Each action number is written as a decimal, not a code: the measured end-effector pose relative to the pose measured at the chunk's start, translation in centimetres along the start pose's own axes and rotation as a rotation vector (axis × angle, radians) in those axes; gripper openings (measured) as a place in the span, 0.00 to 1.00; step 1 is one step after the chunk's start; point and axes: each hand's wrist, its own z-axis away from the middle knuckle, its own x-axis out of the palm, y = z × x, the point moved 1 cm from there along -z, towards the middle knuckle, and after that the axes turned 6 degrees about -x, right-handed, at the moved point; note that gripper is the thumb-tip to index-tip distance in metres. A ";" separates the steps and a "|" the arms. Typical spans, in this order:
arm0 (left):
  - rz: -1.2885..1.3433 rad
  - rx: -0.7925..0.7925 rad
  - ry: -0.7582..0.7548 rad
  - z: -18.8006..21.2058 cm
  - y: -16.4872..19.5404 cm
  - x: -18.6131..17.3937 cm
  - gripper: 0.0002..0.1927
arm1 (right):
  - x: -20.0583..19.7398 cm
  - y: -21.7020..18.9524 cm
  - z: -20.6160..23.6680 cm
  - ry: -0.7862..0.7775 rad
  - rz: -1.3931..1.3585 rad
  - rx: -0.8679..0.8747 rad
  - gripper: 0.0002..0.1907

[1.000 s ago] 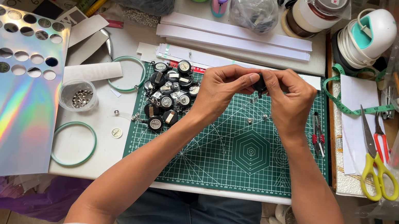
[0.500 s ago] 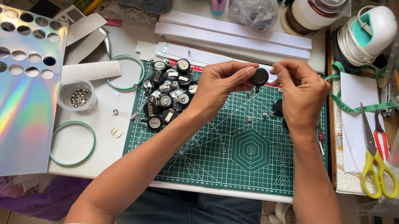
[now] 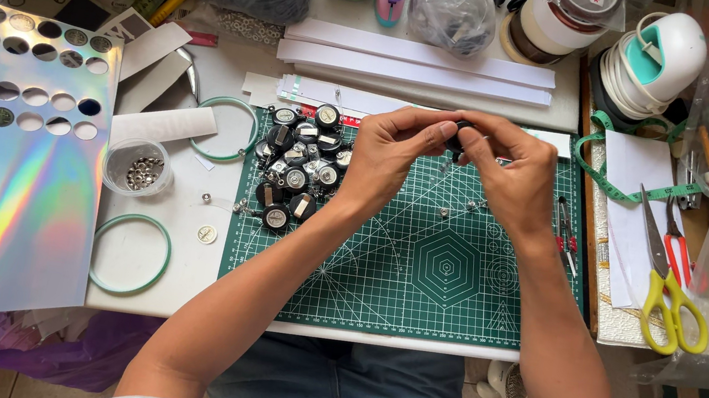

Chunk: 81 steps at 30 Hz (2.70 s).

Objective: The person assembles small keychain components on a green cutting mat. They attach metal rings to black circular parts, use pliers to secure the rings, and place finished units aside. The process is repeated with multiple identical parts.

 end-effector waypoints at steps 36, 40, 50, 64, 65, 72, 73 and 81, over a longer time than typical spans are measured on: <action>0.035 -0.062 0.045 0.0 0.0 0.2 0.14 | 0.5 -0.2 0.2 0.095 -0.125 0.017 0.10; 0.016 -0.066 0.025 0.1 -0.1 0.3 0.13 | 0.5 0.3 0.1 0.096 -0.171 0.078 0.09; 0.024 -0.059 -0.005 0.1 -0.4 0.3 0.13 | 0.6 1.3 0.3 0.103 -0.207 0.051 0.11; 0.025 -0.090 0.026 -0.3 0.0 0.1 0.14 | -0.2 0.4 -0.3 0.199 -0.133 -0.019 0.09; 0.021 -0.086 0.029 -0.2 0.0 0.1 0.14 | -0.2 0.2 -0.2 0.187 -0.159 -0.004 0.08; -0.079 -0.046 0.030 0.2 0.4 0.0 0.13 | 0.0 0.3 0.1 0.020 -0.232 0.128 0.12; -0.054 -0.055 0.023 0.1 0.4 0.0 0.13 | 0.0 0.4 0.1 0.035 -0.254 0.127 0.12; 0.052 -0.074 -0.033 -0.3 0.1 0.1 0.15 | 0.1 0.8 0.1 0.086 -0.370 0.040 0.12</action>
